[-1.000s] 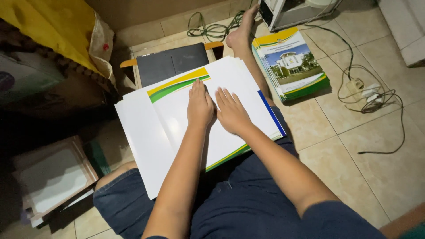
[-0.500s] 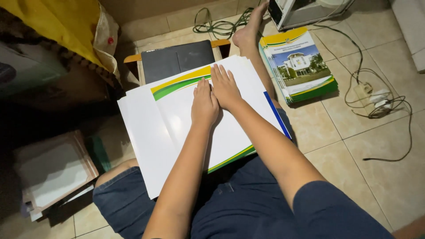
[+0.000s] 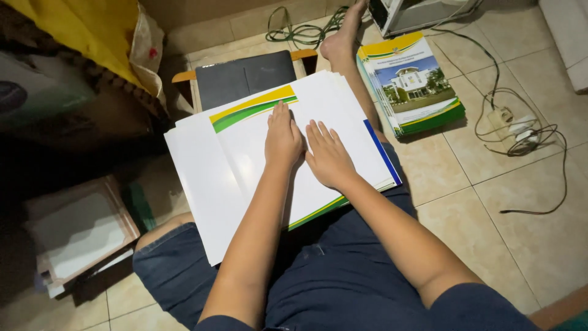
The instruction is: Pressing and smoothing out the pages of printed booklets to ensure they are flat and well-creased.
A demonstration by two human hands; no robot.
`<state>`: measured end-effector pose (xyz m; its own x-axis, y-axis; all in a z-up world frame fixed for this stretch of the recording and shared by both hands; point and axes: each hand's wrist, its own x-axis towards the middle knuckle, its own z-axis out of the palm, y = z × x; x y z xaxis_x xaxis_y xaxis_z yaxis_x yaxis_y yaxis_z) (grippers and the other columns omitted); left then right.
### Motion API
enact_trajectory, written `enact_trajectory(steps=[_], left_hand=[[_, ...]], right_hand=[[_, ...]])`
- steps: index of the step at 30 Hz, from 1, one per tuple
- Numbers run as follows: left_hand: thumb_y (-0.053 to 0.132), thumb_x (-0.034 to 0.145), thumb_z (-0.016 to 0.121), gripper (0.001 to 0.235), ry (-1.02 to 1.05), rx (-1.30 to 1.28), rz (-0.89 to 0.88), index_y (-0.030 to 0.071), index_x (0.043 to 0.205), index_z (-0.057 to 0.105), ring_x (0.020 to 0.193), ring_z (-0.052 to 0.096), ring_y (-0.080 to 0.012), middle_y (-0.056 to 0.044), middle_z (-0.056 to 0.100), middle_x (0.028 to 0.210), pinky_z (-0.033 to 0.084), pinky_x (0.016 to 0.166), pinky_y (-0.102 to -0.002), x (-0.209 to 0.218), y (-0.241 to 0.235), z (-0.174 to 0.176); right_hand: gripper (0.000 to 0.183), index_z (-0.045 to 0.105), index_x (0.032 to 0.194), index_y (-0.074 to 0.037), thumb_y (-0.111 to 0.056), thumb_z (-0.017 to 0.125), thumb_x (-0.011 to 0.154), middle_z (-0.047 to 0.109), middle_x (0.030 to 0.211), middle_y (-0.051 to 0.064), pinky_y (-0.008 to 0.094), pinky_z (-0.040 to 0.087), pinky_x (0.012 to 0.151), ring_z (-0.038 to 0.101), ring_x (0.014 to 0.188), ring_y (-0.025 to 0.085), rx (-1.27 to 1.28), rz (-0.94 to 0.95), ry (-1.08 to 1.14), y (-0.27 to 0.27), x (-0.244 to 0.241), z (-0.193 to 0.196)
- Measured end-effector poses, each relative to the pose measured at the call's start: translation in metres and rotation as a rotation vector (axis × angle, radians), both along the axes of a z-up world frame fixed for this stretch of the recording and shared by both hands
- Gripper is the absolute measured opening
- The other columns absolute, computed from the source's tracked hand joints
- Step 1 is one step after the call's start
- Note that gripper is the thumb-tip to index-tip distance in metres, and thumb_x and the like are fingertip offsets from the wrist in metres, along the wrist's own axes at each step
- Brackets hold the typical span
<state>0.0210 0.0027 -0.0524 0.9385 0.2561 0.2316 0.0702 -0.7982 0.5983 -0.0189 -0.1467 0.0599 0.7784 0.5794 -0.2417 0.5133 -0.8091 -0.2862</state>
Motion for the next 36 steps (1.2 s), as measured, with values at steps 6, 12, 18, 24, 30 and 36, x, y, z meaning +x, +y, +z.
enact_trajectory(steps=[6,12,18,24,30,36], left_hand=[[0.018,0.103,0.036,0.054,0.002,0.006,-0.012,-0.003,0.153,0.042,0.152,0.036,-0.0306,-0.021,0.042,0.16,0.022,0.128,-0.044,-0.004,-0.002,0.007],[0.017,0.102,0.036,0.055,0.036,-0.004,-0.018,-0.002,0.153,0.042,0.152,0.035,-0.029,-0.019,0.041,0.161,0.02,0.129,-0.041,-0.008,-0.001,0.014],[0.016,0.099,0.04,0.056,0.028,0.012,-0.021,-0.002,0.152,0.043,0.152,0.035,-0.0302,-0.02,0.042,0.16,0.021,0.129,-0.043,-0.006,0.0,0.01],[0.014,0.097,0.041,0.058,0.072,0.047,-0.025,-0.002,0.153,0.041,0.153,0.034,-0.0287,-0.018,0.04,0.162,0.019,0.129,-0.042,-0.014,-0.004,0.028],[0.014,0.098,0.041,0.057,0.088,0.066,-0.033,-0.002,0.152,0.042,0.153,0.033,-0.0291,-0.019,0.039,0.162,0.017,0.13,-0.042,-0.015,-0.004,0.029],[0.017,0.098,0.042,0.057,0.099,0.071,-0.036,-0.001,0.152,0.043,0.153,0.033,-0.0282,-0.018,0.04,0.162,0.02,0.129,-0.043,-0.007,0.0,0.015]], right_hand=[[0.061,0.018,0.163,0.001,-0.019,0.032,0.107,0.014,0.17,0.02,0.049,0.006,0.127,0.011,0.158,0.033,-0.032,0.046,-0.143,0.023,0.05,-0.024],[0.06,0.023,0.162,0.0,-0.031,0.03,0.11,0.019,0.17,0.019,0.048,0.008,0.127,0.014,0.158,0.031,0.003,0.012,-0.197,0.048,0.093,-0.038],[0.061,0.024,0.161,0.0,-0.033,0.028,0.109,0.019,0.169,0.019,0.047,0.007,0.127,0.013,0.158,0.031,0.004,-0.005,-0.118,0.006,0.025,-0.022],[0.064,0.022,0.161,0.0,-0.035,0.028,0.108,0.018,0.169,0.019,0.049,0.006,0.126,0.013,0.157,0.033,-0.024,0.023,-0.05,-0.045,-0.032,-0.019],[0.066,0.021,0.161,0.001,-0.038,0.028,0.109,0.015,0.169,0.021,0.051,0.005,0.126,0.01,0.158,0.034,-0.031,-0.008,-0.089,-0.014,0.021,-0.03],[0.064,0.02,0.162,-0.001,-0.039,0.024,0.11,0.013,0.171,0.018,0.052,0.004,0.126,0.008,0.158,0.033,-0.012,-0.029,-0.126,0.033,0.082,-0.027]])
